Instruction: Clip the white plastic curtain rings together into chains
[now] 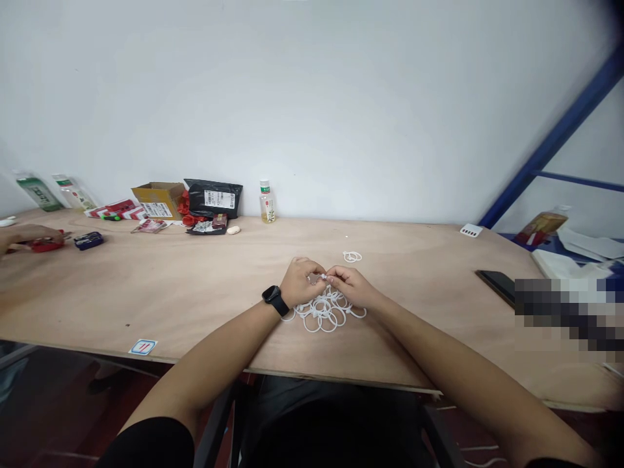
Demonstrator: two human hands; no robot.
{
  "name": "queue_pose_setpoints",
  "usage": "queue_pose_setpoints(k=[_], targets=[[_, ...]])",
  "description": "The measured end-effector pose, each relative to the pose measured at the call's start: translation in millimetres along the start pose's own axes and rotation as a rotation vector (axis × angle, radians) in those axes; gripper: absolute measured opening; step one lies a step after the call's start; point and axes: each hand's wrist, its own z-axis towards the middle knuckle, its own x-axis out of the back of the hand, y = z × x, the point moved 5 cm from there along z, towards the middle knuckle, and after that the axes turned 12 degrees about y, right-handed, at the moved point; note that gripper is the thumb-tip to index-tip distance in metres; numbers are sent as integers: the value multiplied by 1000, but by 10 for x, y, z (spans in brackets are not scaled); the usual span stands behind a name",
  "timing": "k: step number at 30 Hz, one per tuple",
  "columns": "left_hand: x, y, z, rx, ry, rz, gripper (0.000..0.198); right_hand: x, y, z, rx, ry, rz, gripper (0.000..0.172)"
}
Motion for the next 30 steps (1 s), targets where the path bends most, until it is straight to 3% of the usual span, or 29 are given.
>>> queue_pose_setpoints(k=[5, 9, 12, 16, 20, 23, 26, 30], targets=[[-1, -42, 18, 27, 16, -20, 11, 7, -43, 14, 64, 7, -56, 31], [-6, -165, 32, 58, 22, -28, 30, 215, 1, 99, 129, 186, -220, 25], [-75, -297, 11, 118, -105, 94, 25, 414, 168, 165, 164, 294, -392, 22], [-174, -386, -60, 169, -314, 241, 20, 584, 517, 251, 72, 298, -576, 19], [-217, -383, -100, 182, -376, 283, 21, 640, 701, 305, -32, 304, -694, 24], [-233, -368, -107, 175, -393, 280, 27, 607, 626, 292, -11, 341, -674, 28], [-244, -351, -110, 155, -426, 283, 32, 461, 426, 235, 106, 277, -522, 27], [-247, -356, -113, 162, -457, 278, 32, 164, 216, 140, 203, 1, -351, 20]])
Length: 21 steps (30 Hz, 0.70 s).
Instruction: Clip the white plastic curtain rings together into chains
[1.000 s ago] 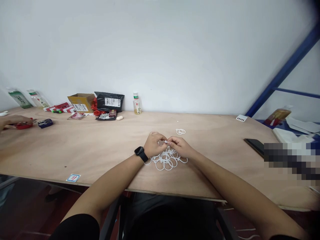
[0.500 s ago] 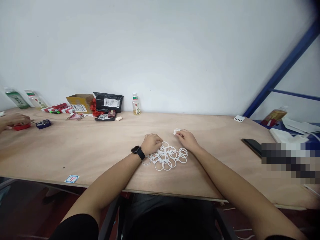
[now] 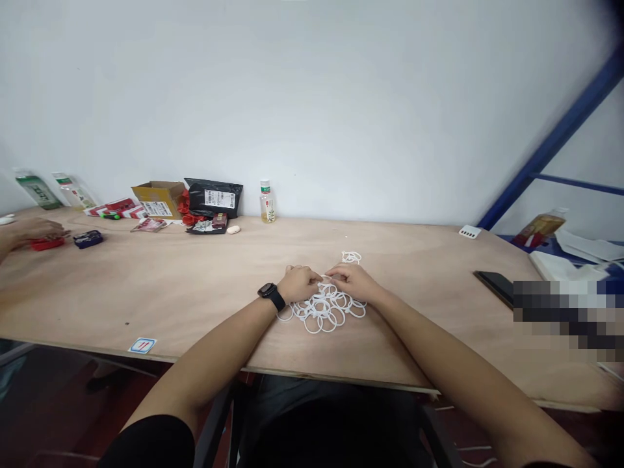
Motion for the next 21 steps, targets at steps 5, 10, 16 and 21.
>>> queue_pose_setpoints(k=[5, 10, 16, 21], targets=[[-5, -19, 0, 43, -24, -39, 34, -104, -47, -1, -42, -92, 52, 20], [-8, -16, 1, 55, -34, -44, 32, -117, -48, 16, -30, -120, 22, 14], [-33, -41, 5, 58, -49, -83, 34, -160, -38, 21, -5, -134, -44, 9], [-3, 8, -3, -22, 1, -103, 38, -161, -12, 14, -10, -128, -49, 9]])
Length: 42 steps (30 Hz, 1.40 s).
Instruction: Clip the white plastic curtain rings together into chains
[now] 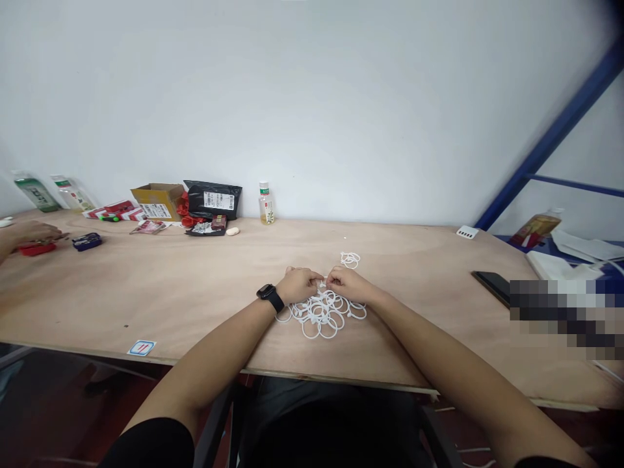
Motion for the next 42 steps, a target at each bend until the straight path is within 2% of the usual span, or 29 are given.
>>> queue_pose_setpoints(k=[8, 15, 23, 26, 29, 31, 35, 39, 42], targets=[[140, 86, 10, -97, 195, -101, 26, 100, -39, -49, -140, 83, 275, 24], [214, 152, -1, -128, 263, -101, 20, 50, -68, -75, -221, 57, 480, 28], [265, 196, 4, -124, 349, -70, 18, 77, -173, -71, -178, 82, 426, 24], [284, 141, 22, -74, 384, -99, 21, 74, -214, -68, -142, 91, 367, 21], [337, 42, 41, 8, 423, -140, 22, 134, -199, -47, -71, 181, 257, 19], [362, -40, 54, 71, 392, -125, 26, 206, -119, -28, -26, 270, 142, 18], [354, -198, 60, 154, 153, 64, 23, 342, 233, -5, -56, 387, -55, 16], [389, -321, 23, 214, -29, 204, 21, 417, 566, -13, -165, 405, -160, 14], [420, -380, -8, 248, -112, 289, 20, 431, 621, -29, -229, 408, -202, 16]])
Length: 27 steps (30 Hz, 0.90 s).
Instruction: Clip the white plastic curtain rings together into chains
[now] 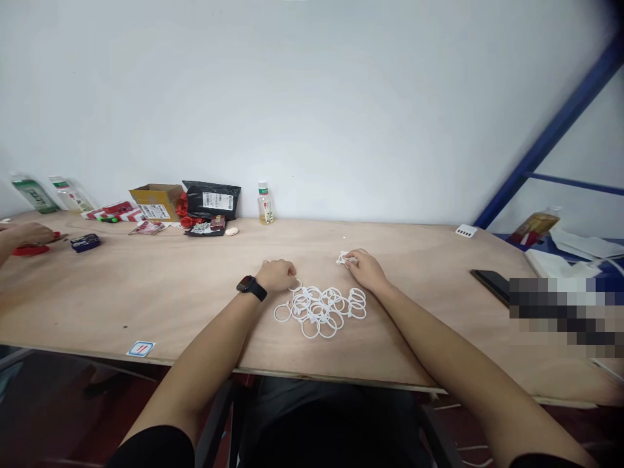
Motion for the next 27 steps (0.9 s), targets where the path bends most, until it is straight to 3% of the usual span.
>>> queue_pose_setpoints(k=[4, 9, 14, 21, 27], targets=[[-29, -11, -8, -4, -12, 51, 17, 17, -183, -51, 15, 21, 63, 15], [-14, 136, -4, 8, 260, -193, 16, 12, -536, -146, 82, -16, 207, 21], [35, 484, -85, -246, 429, -484, 13, -19, -767, -220, 101, -115, 302, 29], [61, 613, -154, -346, 411, -732, 16, -43, -837, -285, 145, -180, 367, 25], [99, 598, -156, -341, 446, -748, 24, -22, -852, -288, 133, -162, 372, 24]])
